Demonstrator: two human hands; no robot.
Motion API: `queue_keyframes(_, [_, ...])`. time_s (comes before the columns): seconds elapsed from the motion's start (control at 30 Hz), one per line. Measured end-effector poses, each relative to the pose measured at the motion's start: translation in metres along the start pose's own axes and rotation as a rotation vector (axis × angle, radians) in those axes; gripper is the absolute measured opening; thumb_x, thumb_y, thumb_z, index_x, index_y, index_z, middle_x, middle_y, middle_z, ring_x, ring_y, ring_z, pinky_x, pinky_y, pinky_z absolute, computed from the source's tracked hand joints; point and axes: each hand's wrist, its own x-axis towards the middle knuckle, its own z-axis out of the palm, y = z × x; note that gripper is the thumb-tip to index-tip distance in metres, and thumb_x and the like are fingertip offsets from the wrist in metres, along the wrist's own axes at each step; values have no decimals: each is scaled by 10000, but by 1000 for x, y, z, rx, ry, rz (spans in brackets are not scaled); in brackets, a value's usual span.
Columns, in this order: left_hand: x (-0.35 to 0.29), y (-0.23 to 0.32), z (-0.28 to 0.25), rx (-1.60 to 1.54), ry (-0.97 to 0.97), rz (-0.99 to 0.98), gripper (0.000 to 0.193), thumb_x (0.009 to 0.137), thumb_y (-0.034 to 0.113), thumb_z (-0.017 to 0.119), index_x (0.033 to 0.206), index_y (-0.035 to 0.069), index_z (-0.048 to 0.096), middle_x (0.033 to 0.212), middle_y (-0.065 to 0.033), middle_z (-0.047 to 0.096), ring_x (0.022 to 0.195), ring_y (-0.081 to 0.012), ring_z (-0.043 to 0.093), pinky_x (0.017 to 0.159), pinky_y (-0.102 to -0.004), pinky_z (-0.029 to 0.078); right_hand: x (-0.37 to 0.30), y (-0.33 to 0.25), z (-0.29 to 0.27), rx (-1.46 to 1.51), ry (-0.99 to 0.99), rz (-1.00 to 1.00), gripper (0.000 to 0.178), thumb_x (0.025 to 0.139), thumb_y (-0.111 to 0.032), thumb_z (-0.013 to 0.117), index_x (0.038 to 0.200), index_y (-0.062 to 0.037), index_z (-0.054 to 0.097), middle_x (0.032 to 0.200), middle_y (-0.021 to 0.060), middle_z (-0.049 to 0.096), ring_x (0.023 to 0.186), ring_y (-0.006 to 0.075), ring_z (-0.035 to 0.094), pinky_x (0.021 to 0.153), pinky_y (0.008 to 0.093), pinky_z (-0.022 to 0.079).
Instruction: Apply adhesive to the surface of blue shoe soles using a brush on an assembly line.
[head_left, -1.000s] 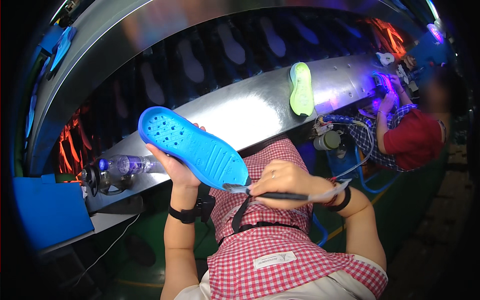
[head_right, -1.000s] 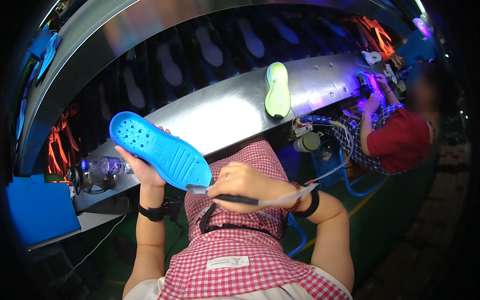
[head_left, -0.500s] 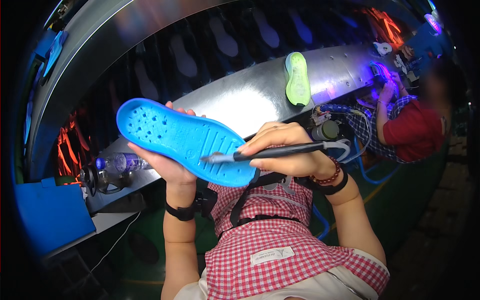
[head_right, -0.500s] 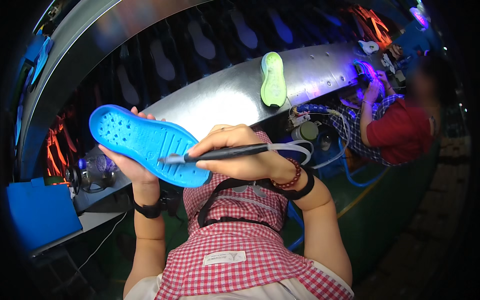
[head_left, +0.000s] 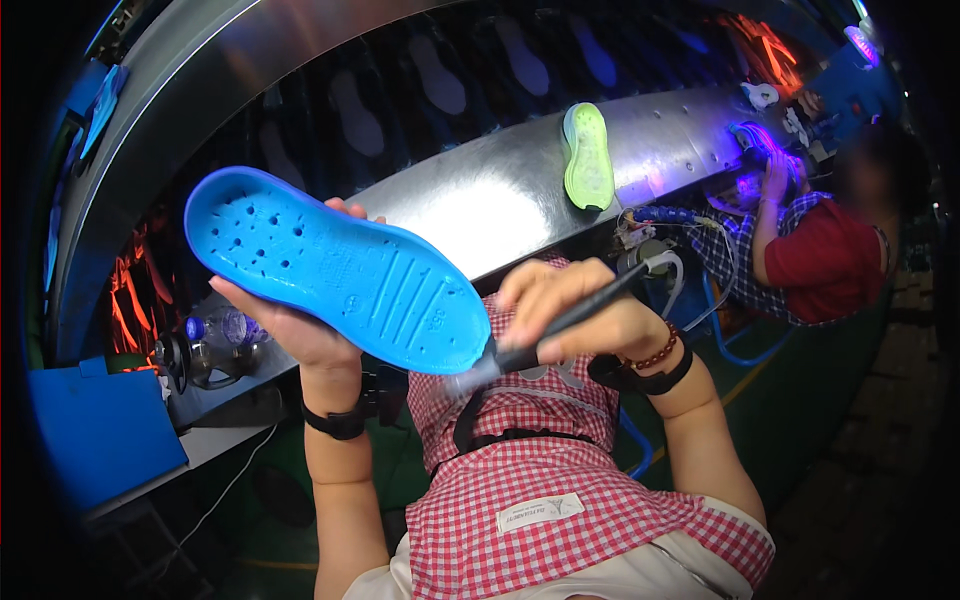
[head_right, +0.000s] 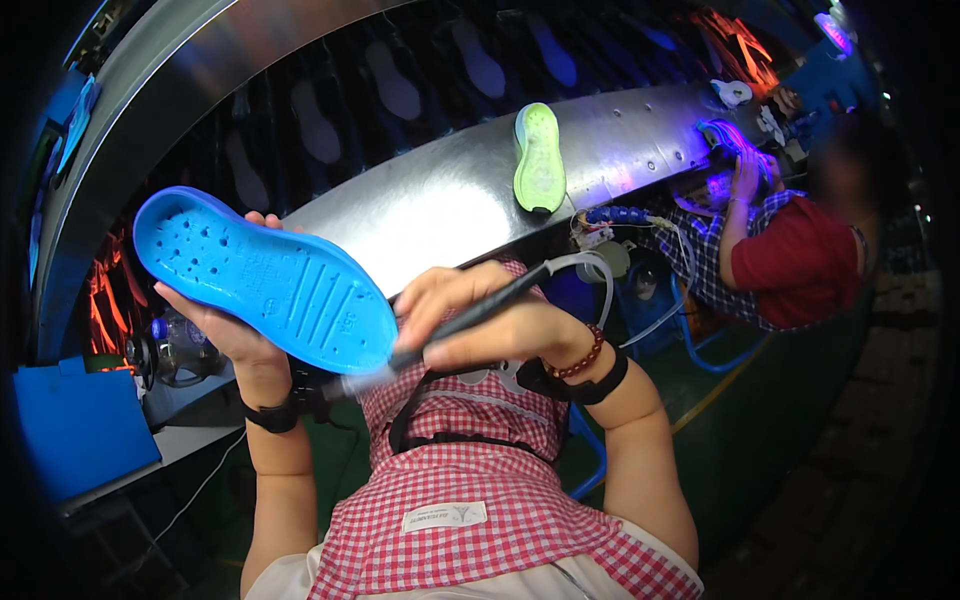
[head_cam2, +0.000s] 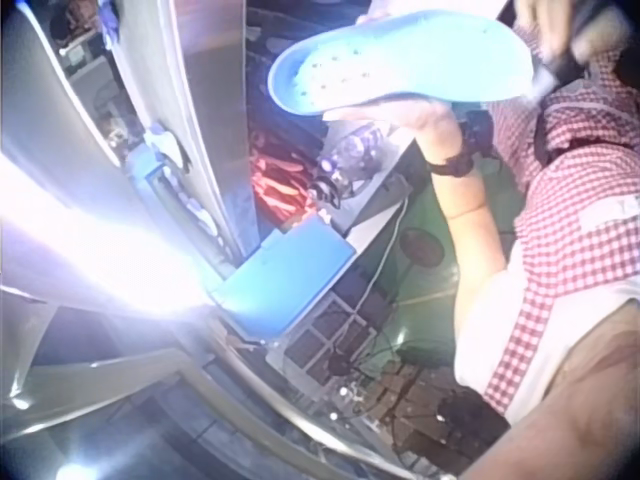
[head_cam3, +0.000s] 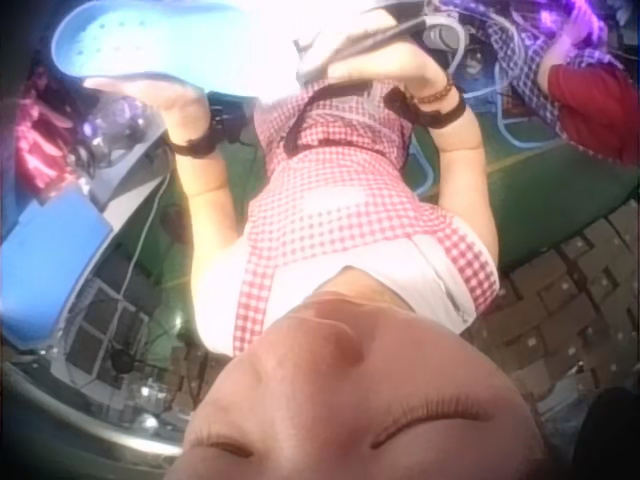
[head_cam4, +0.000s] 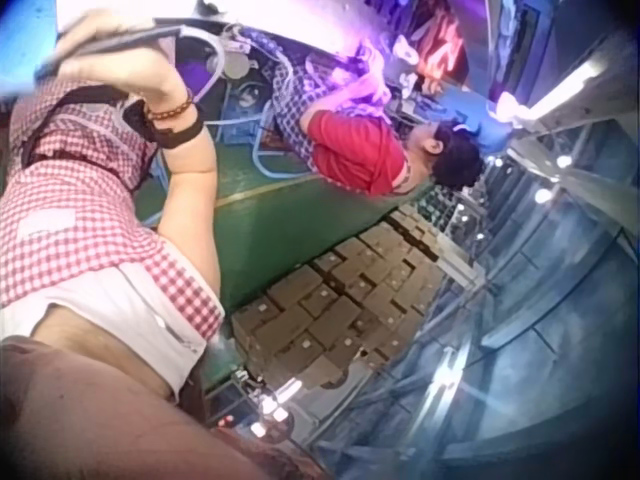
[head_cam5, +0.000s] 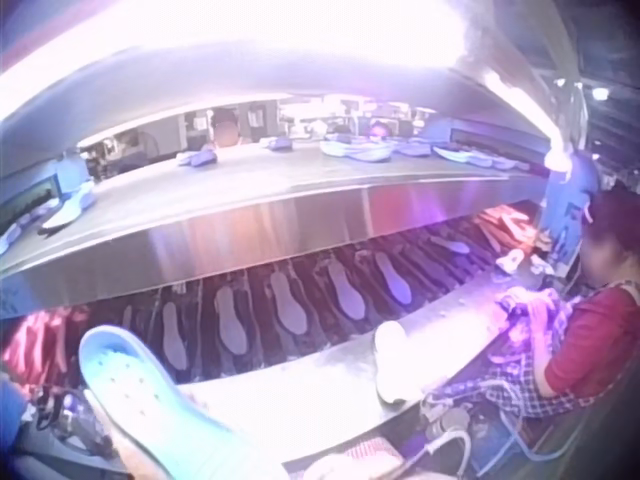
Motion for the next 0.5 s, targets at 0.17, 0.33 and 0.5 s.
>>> queue_keyframes(0.17, [2, 2, 24, -191, 372, -17, 745, 846, 636, 268, 1348, 88, 317, 1274, -180, 441, 1152, -367, 440, 994, -545, 300, 5, 14, 16, 418, 275, 110, 203, 805, 18, 579, 1005, 45, 570, 1005, 168, 605, 932, 208, 603, 862, 312, 482])
queue_keyframes(0.33, [-32, -38, 25, -188, 125, -83, 712, 867, 573, 313, 1346, 45, 305, 1281, -189, 434, 1139, -370, 455, 948, -583, 334, 10, 18, 38, 207, 428, 67, 202, 796, -7, 606, 996, 22, 606, 967, 126, 626, 899, 177, 601, 804, 271, 479])
queue_keyframes(0.5, [-27, -34, 11, -106, 126, -191, 687, 880, 565, 291, 1313, 35, 337, 1227, -188, 476, 1045, -357, 530, 880, -519, 437, 15, -4, 41, -440, 194, -228, 217, 689, 14, 677, 903, -11, 659, 869, 109, 655, 825, 197, 616, 742, 285, 487])
